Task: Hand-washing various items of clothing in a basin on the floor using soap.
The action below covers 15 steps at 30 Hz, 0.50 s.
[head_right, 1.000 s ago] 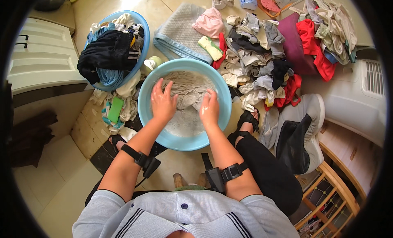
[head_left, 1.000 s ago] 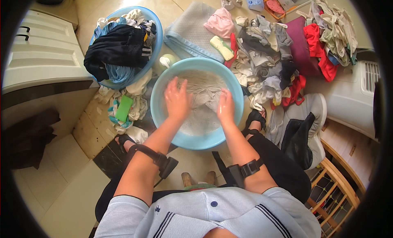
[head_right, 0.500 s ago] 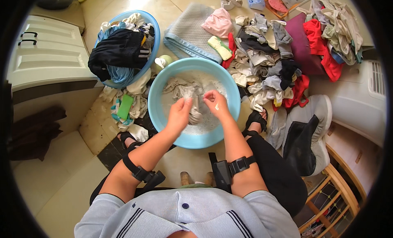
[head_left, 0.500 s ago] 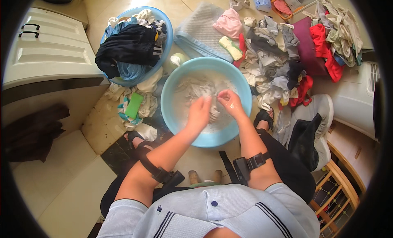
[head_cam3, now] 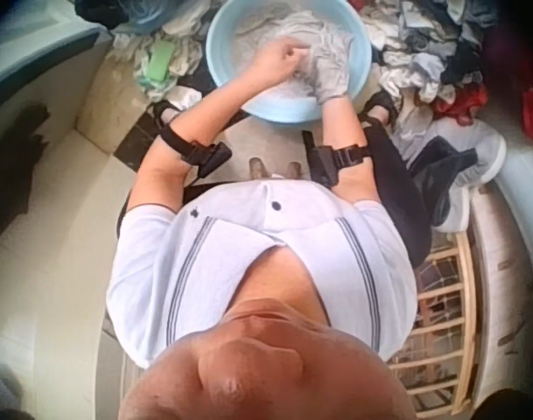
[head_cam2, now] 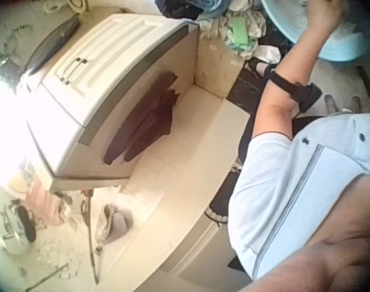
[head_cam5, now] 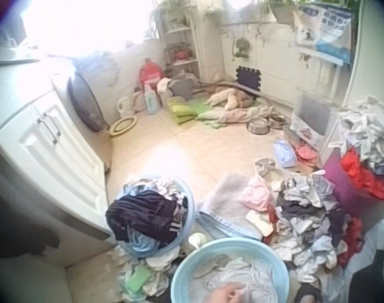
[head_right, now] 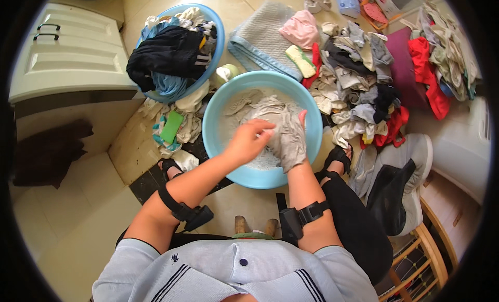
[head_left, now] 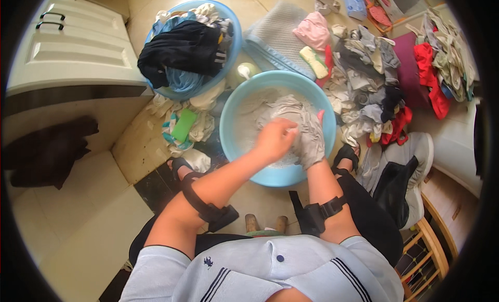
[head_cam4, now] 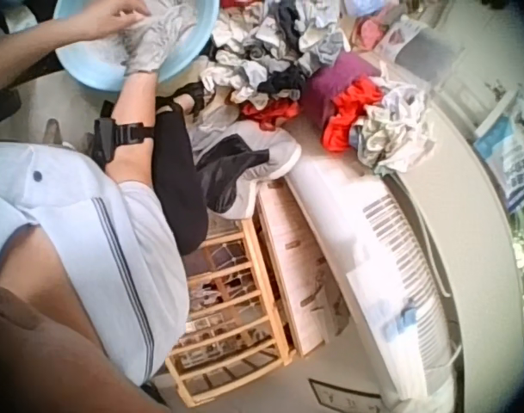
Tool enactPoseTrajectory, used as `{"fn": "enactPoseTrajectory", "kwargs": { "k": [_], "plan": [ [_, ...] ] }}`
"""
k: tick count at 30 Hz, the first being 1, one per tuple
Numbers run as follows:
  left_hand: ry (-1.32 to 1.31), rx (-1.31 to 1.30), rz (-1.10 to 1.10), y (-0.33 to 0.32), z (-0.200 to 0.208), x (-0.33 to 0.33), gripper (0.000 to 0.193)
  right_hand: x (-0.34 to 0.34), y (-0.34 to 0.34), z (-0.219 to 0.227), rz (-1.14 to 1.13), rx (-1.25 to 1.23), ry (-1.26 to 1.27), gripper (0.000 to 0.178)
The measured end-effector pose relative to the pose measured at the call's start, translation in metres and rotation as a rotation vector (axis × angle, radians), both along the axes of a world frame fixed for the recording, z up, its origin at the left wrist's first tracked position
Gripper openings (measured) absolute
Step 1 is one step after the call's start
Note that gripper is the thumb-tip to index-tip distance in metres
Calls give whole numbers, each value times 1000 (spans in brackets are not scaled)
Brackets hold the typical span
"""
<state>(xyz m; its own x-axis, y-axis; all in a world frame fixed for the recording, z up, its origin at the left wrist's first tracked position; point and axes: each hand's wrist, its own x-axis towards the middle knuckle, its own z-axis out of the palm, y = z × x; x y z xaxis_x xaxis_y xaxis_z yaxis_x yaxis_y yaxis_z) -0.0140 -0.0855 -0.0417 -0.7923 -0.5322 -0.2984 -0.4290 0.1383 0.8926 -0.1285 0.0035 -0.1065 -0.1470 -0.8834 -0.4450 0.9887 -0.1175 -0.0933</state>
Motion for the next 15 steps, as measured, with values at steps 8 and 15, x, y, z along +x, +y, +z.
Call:
{"fn": "enactPoseTrajectory", "kwargs": {
  "k": [8, 15],
  "plan": [
    [-701, -849, 451, -106, -71, 159, 49, 15, 5, -11, 32, 106, -70, 80],
    [-962, -687, 232, -118, -94, 190, 70, 22, 16, -22, 35, 94, -43, 74]
  ]
}}
